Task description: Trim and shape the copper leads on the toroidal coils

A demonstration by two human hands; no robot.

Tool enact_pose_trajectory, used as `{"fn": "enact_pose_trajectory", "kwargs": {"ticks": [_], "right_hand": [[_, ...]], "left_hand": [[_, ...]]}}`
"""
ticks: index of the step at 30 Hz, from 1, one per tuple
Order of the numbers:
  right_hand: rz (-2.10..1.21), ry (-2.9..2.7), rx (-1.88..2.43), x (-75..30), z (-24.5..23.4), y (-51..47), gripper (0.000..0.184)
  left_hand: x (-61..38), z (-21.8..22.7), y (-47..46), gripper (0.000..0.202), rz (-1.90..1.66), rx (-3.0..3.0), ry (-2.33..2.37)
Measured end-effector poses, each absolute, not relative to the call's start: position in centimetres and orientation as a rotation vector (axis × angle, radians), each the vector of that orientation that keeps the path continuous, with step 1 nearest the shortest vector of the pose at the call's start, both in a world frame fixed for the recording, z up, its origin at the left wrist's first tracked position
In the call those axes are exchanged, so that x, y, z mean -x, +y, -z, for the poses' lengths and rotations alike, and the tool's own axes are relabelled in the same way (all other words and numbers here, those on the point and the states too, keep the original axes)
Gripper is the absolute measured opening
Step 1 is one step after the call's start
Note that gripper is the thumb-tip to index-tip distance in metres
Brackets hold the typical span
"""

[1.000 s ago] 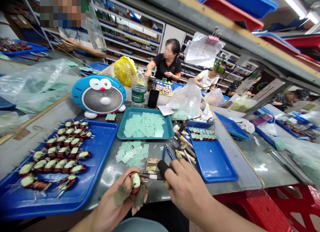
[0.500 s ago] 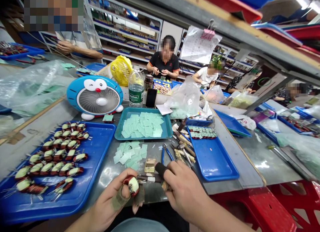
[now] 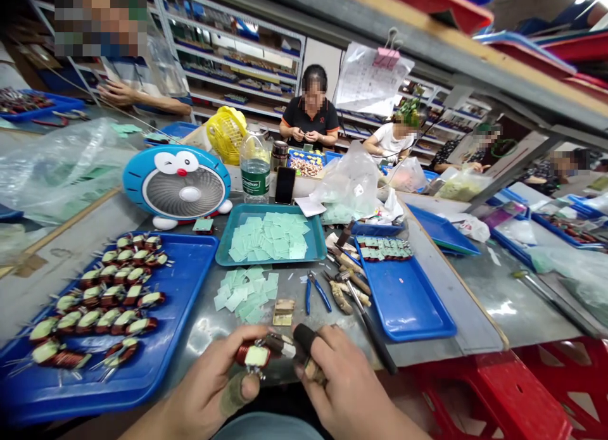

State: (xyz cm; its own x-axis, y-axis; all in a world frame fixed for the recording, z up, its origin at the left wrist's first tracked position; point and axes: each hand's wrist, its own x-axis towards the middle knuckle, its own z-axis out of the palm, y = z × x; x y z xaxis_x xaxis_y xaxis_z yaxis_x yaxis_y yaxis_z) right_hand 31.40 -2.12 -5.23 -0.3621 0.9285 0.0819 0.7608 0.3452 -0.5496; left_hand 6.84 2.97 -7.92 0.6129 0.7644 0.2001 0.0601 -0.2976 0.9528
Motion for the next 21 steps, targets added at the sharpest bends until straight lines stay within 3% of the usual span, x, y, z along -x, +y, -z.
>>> {"fn": "enact_pose_trajectory", "kwargs": {"ticks": [5,9,12,16,21], "right_hand": [[-0.429,-2.258,1.444,-31.8,5.5,-2.8,0.044],[-0.053,-2.225,1.472,-31.3,6.1,-3.4,0.052],[-0.101,-2.167,1.511,-30.4,6.3,-3.3,0.054],[-0.269,-2.194,1.566,-29.8,5.5,-2.9,0.049],[-0.292,-2.261,1.668,-30.0,4.7,-2.5,0.027]], "left_hand": [[-7.5,7.6,2.6,0.020,-0.983,-1.927,0.725],[-8.1,7.8,2.3,0.018,-1.112,-1.927,0.815],[-7.9,7.9,2.6,0.020,-1.158,-1.965,0.804],[-7.3,7.4,3.7,0.029,-1.172,-2.148,0.761],[-7.2,7.3,4.0,0.042,-1.215,-2.387,0.760]]}}
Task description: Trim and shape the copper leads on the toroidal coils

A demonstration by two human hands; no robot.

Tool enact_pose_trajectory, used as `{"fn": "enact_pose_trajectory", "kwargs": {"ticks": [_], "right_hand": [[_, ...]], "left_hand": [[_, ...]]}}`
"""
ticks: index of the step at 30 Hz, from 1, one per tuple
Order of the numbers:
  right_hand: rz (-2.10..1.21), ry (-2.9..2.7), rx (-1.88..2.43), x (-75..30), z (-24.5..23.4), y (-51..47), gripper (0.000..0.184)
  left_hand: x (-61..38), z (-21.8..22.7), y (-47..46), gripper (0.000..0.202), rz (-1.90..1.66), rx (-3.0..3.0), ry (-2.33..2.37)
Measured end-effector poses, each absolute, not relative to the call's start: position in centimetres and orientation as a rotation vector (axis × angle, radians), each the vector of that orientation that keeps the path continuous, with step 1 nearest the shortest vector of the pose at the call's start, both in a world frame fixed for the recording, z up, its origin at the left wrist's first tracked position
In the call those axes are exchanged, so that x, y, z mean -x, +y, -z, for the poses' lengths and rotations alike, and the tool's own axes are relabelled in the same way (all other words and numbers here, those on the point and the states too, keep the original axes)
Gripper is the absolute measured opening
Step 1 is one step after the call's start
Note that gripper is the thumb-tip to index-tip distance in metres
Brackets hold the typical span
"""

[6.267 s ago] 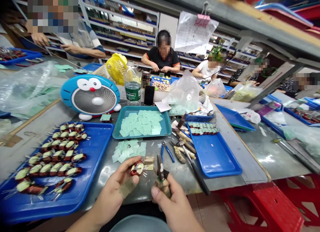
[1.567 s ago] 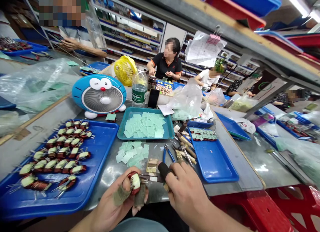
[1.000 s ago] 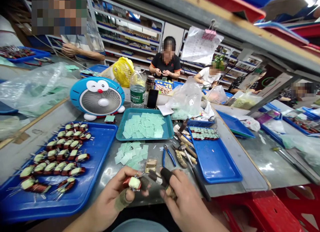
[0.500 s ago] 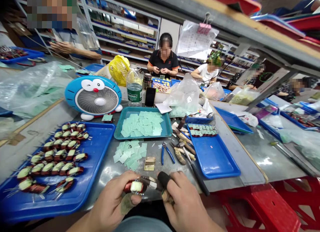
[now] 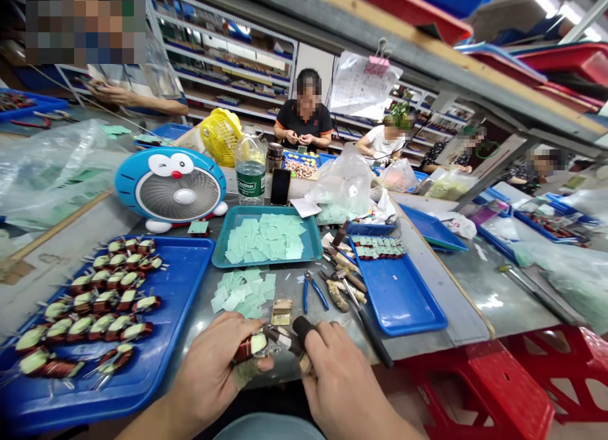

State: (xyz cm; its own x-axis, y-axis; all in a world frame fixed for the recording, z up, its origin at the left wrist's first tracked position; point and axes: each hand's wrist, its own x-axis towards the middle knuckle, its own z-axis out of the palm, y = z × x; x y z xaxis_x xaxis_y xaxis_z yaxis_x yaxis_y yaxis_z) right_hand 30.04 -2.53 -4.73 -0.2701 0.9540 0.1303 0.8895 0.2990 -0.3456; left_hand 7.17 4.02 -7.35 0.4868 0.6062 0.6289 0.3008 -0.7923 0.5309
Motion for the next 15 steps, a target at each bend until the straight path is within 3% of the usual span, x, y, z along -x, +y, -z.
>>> {"fn": "enact_pose_trajectory", "kwargs": {"ticks": [5,9,15], "right_hand": [[-0.003,-2.352,1.743,-30.9,4.4,-1.6,0.024],[-0.283,-2.480,1.671,-32.1,2.8,-1.1,0.020],[-0.242,-2.533,1.480,-33.8,1.7,-0.6,0.031]], "left_hand": [[-7.7,6.9,3.8,0.036,-1.246,-2.452,0.781],[-7.5,6.3,3.8,0.022,-1.052,-2.267,0.723],[-7.5,6.3,3.0,0.059,-0.655,-1.345,0.517]]}}
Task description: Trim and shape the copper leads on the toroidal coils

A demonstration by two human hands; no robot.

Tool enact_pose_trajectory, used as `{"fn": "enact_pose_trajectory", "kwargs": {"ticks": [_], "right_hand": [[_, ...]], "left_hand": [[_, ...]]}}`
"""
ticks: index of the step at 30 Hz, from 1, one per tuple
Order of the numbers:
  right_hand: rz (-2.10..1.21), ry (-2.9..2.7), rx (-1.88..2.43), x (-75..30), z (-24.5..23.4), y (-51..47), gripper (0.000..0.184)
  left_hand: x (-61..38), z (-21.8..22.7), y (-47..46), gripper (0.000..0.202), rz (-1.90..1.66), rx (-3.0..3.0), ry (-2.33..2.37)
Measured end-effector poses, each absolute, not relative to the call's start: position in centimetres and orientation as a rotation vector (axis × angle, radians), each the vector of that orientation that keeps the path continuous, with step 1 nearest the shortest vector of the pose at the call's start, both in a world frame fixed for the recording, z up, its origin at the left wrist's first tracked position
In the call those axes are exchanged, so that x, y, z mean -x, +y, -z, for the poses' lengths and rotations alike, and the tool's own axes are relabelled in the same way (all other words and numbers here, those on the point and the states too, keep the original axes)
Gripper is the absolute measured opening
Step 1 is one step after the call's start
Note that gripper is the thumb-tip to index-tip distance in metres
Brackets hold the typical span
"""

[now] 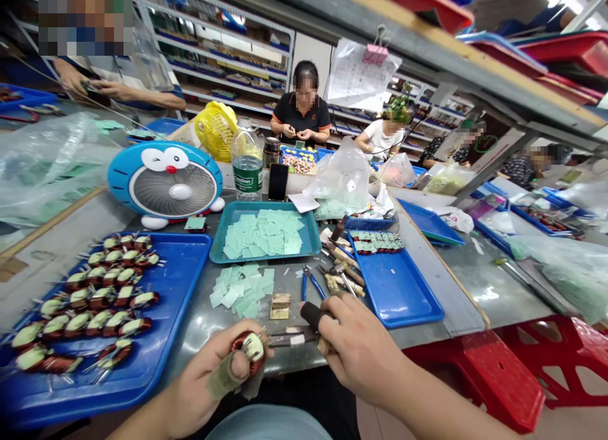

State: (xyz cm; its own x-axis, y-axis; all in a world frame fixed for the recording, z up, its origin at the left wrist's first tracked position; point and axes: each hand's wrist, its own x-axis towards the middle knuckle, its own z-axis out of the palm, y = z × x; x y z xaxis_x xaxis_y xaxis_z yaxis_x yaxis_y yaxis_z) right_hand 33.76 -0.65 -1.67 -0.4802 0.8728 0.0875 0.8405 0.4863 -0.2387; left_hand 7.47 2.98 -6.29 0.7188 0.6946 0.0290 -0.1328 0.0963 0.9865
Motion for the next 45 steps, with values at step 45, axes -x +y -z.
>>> {"fn": "enact_pose_trajectory", "kwargs": {"ticks": [45], "right_hand": [[-0.322,-2.442,1.279,-34.3,4.8,-0.4,0.072]], "left_hand": [[-9.3,8.3,3.2,0.071,-0.497,-1.070,0.404]]}}
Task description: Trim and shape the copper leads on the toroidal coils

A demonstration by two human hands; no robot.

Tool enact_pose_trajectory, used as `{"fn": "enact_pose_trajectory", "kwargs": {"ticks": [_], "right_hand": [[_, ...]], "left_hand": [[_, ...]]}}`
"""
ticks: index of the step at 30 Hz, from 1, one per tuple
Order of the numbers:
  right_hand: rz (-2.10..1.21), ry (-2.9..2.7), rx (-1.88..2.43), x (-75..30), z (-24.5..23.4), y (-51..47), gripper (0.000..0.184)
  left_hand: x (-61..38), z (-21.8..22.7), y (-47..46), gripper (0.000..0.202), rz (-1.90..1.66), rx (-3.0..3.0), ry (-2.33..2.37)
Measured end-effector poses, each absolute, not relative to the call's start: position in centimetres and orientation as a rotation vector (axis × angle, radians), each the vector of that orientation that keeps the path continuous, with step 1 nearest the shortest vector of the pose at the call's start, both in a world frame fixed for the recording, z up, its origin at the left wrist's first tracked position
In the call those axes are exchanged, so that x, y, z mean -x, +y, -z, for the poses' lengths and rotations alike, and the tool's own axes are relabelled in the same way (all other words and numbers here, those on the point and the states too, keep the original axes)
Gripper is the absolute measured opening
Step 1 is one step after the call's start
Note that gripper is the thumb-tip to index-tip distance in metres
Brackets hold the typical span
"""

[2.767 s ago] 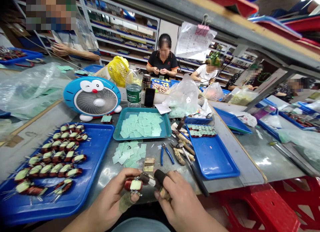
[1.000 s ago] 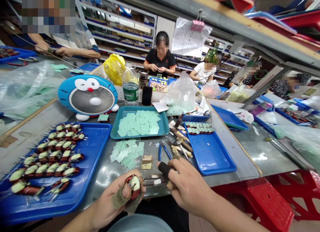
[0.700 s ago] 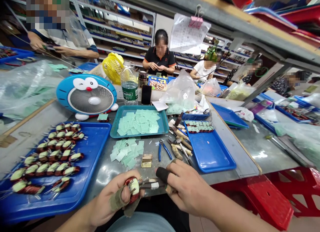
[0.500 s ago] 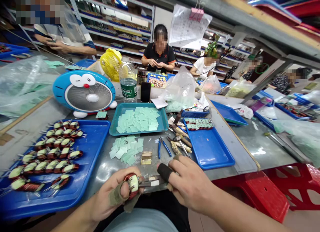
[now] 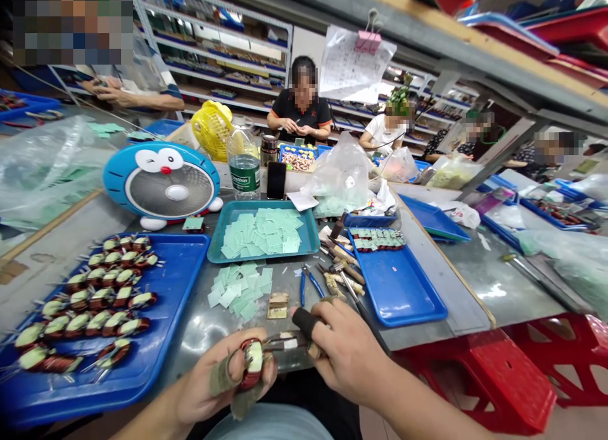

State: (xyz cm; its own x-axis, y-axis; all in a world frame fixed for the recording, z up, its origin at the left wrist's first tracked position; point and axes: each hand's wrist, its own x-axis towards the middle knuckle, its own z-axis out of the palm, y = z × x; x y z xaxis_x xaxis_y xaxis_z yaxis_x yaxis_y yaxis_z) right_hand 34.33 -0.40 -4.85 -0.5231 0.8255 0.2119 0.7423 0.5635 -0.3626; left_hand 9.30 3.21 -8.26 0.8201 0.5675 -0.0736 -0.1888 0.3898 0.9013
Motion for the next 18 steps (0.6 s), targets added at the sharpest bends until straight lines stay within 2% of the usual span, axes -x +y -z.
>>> {"fn": "enact_pose_trajectory", "kwargs": {"ticks": [5,11,15,18], "right_hand": [[-0.425,-2.476,1.406,-33.9,4.6,-0.8,0.058],[-0.193,-2.422,1.521,-33.5,4.9,-1.1,0.041],[-0.382,-2.461,1.533,-33.3,4.6,-1.0,0.019],[-0.388,-2.440,1.510,-33.5,4.4,-0.9,0.030]], "left_hand": [[-9.0,7.3,3.4,0.068,-0.540,-1.204,0.463],[-9.2,7.1,3.5,0.065,-0.599,-1.239,0.488],[-8.8,7.3,3.5,0.060,-0.593,-1.297,0.484],[-8.1,7.3,3.7,0.060,-0.573,-1.332,0.463]]}}
